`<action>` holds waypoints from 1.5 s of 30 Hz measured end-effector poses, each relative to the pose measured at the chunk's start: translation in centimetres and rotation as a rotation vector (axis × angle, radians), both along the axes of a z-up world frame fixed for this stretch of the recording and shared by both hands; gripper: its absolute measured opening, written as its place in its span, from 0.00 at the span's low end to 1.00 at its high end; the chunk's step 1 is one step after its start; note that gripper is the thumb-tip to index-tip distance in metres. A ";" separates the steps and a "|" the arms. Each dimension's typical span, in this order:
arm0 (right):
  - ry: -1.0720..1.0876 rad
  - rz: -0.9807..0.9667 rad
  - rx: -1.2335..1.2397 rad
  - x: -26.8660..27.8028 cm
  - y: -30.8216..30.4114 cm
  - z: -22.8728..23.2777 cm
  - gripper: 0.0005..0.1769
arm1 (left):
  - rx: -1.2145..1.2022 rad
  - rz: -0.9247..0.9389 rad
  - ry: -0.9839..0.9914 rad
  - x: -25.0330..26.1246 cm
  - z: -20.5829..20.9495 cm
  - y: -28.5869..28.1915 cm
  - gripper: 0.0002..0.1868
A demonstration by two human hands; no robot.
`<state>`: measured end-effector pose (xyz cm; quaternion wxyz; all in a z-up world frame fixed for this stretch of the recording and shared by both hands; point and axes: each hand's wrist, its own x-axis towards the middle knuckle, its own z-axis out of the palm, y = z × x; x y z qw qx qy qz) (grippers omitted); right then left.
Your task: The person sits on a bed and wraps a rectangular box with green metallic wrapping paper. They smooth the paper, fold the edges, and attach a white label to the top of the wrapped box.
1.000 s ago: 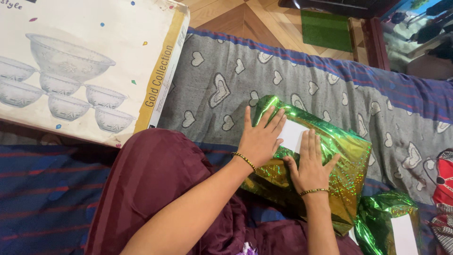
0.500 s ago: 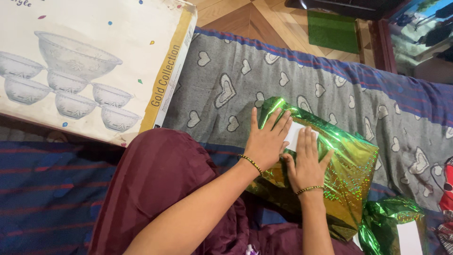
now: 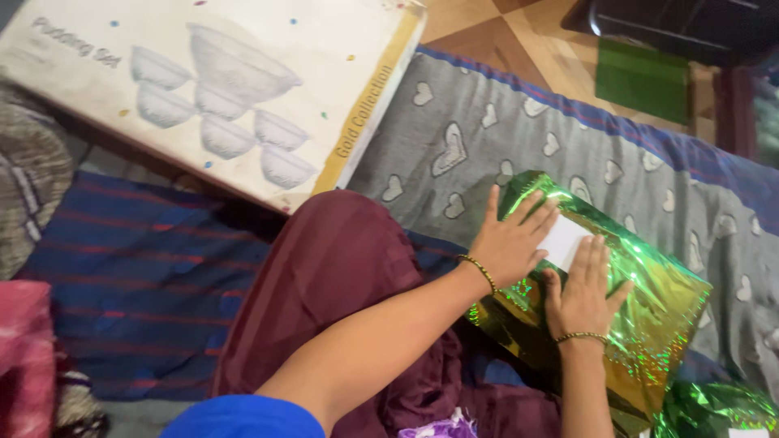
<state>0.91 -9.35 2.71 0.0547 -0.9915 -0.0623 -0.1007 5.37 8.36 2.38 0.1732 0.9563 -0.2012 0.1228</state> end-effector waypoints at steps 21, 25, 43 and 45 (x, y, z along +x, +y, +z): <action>0.005 -0.011 0.014 -1.7 -0.3 1.7 0.45 | -0.077 -0.012 -0.071 -0.4 0.8 1.1 0.39; 0.041 -0.010 -0.009 -2.5 -0.6 1.2 0.45 | -0.062 -0.048 -0.101 -0.8 0.2 1.3 0.38; 0.214 -0.079 -0.125 -1.7 -0.6 -0.3 0.47 | 0.153 -0.174 -0.112 -2.5 -2.1 0.7 0.44; 0.168 -0.042 -0.104 -1.4 -0.8 -1.1 0.48 | 0.201 -0.175 -0.102 -2.4 -1.8 1.2 0.45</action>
